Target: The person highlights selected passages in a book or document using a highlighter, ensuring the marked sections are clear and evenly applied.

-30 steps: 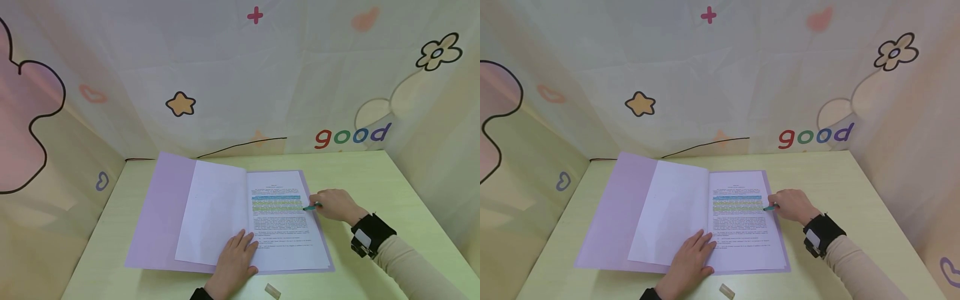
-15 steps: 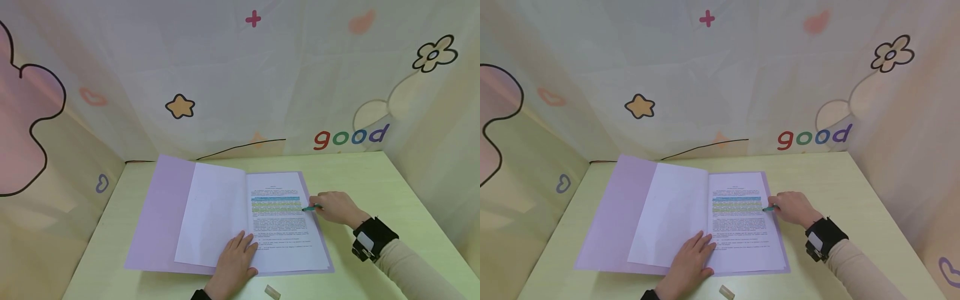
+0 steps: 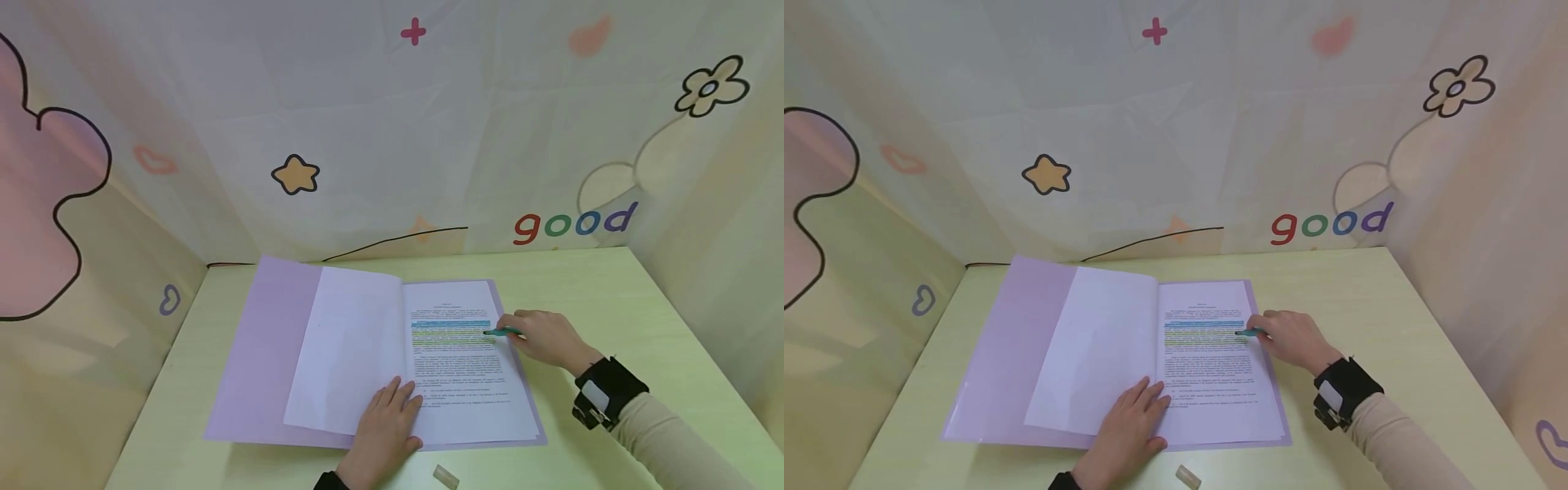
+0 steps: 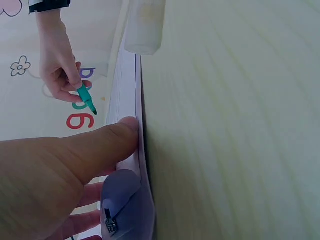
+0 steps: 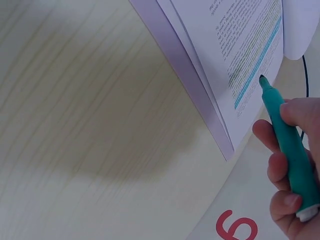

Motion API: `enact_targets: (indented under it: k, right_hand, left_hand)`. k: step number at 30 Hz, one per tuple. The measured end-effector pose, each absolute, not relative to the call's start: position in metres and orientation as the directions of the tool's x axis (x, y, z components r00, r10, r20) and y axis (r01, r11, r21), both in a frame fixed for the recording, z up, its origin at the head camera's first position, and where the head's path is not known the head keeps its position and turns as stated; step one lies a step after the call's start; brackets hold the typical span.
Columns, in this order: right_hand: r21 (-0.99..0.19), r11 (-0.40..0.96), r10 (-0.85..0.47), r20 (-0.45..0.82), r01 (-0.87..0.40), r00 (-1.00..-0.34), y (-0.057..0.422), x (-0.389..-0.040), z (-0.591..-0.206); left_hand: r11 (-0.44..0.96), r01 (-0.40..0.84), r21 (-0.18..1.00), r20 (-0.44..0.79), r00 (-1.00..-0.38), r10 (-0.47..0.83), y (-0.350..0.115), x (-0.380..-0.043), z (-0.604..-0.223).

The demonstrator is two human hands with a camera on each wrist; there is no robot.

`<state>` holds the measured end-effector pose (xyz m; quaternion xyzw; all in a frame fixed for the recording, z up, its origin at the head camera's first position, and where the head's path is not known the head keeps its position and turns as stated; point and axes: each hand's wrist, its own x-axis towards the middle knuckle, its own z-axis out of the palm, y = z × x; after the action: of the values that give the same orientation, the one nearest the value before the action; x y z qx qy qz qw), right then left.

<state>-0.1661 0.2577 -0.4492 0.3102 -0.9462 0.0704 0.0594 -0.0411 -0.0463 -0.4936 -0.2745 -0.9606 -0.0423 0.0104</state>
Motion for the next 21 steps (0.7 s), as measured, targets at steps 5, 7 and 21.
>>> enact_targets:
  k: [5, 7, 21]
  right_hand:
    - [-0.105, 0.793, -0.581, 0.168, -0.600, -0.797, 0.256, -0.166, -0.450]
    - [-0.106, 0.792, -0.578, 0.185, -0.601, -0.794, 0.256, -0.165, -0.450]
    - [-0.103, 0.788, -0.564, 0.275, -0.607, -0.779, 0.257, -0.163, -0.448]
  left_hand:
    - [0.842, 0.538, 0.043, 0.059, -0.842, 0.536, -0.045, -0.040, -0.488]
    - [0.837, 0.546, 0.033, 0.070, -0.837, 0.543, -0.044, -0.039, -0.486]
    - [0.814, 0.579, 0.039, 0.083, -0.814, 0.575, -0.027, -0.038, -0.474]
